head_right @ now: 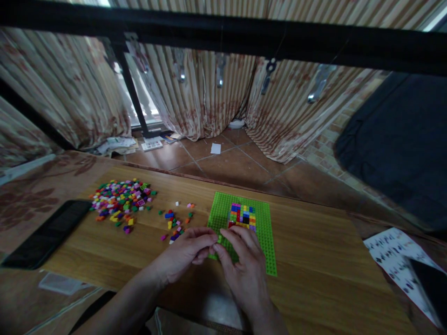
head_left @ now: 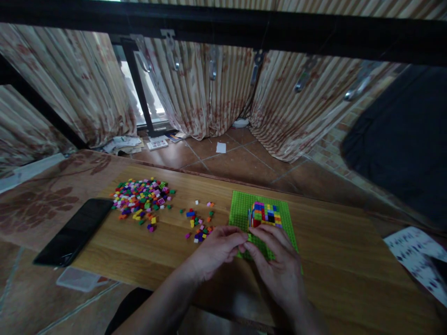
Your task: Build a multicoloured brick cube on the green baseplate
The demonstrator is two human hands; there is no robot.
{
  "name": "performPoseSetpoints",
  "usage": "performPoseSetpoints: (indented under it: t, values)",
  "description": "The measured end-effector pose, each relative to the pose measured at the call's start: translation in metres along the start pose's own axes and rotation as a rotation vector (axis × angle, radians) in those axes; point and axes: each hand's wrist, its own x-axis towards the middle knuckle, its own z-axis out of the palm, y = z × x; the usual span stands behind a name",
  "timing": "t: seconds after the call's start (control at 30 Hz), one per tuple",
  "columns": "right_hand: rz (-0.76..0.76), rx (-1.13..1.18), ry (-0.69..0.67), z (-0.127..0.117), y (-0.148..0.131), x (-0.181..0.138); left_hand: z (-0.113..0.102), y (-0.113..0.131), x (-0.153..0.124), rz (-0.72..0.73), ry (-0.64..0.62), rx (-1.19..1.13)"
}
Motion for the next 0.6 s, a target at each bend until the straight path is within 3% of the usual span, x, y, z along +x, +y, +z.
performPoseSetpoints:
  t: [0.17, 0.33, 0.6]
  values:
    - [0.017, 0.038, -0.04, -0.003, -0.0018, 0.0012, -0.0012, -0.0035, 0.0015, 0.023, -0.012, -0.024]
    - [0.042, 0.032, 0.01, -0.004, -0.0003, 0.0011, -0.0016, -0.0014, 0.0032, 0.041, 0.066, -0.173]
    - [0.01, 0.017, 0.025, 0.0048, -0.0048, -0.0004, 0.0038, -0.0081, 0.0065, 0.016, 0.072, -0.295]
